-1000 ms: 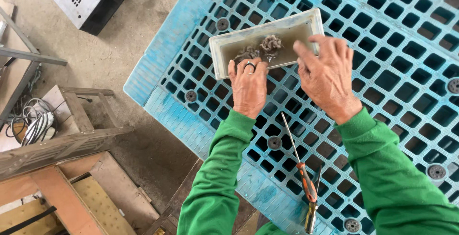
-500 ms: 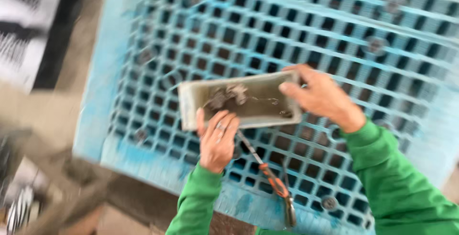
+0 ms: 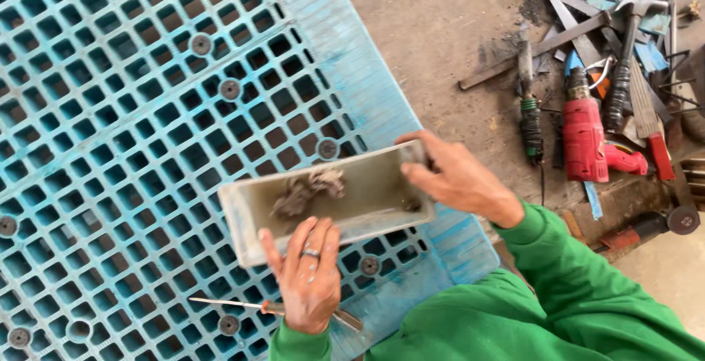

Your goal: The person repairs a blue plastic pallet using a soldering iron to melt and fuse plastic, then works at a workbench using a heat gun and various tools to manipulate small plastic parts.

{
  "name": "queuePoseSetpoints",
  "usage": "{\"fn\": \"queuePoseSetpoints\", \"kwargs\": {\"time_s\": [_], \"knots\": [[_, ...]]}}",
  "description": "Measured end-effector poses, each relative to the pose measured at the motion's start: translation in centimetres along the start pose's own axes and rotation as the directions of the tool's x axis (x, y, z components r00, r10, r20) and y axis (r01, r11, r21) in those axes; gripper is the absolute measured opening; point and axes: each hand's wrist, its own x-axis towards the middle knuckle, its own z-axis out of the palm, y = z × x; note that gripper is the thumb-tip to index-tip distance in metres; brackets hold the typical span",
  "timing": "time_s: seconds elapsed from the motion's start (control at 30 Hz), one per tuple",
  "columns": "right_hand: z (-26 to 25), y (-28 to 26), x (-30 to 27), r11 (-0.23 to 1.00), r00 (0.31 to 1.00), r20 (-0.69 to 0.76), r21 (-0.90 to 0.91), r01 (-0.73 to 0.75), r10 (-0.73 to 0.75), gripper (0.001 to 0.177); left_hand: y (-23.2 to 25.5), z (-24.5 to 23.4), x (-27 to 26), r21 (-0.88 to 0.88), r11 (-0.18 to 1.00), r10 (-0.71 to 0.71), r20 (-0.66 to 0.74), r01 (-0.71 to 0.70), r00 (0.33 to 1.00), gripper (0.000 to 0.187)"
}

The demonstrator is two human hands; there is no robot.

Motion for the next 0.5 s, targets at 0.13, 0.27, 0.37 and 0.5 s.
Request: {"fn": "queuePoseSetpoints", "kwargs": {"time_s": [0.13,0.27,0.37,0.5], "knots": [[-6.8,4.5,-0.9,0.997,0.988,-0.139,0.001,-0.074,0.073,0.040,5.2,2.9,6.3,-0.032,0.992,0.122,0.032,-0.121,0.992,0.034],[-13.6,8.8,0.0,0.989,0.961,-0.234,0.013,-0.147,0.146,0.040,9.9,6.7,12.4,-0.056,0.981,0.188,0.006,-0.188,0.982,0.032],[-18.8,12.6,1.8,0.993,0.958,-0.282,-0.086,-0.078,0.051,0.036,12.9,11.0,16.7,-0.060,0.975,0.214,-0.010,-0.214,0.977,0.032],[-25.3,19.2,6.4,0.979,0.963,-0.258,-0.165,-0.119,0.074,0.035,15.7,18.1,21.8,-0.072,0.975,0.209,-0.035,-0.211,0.977,0.034]]}}
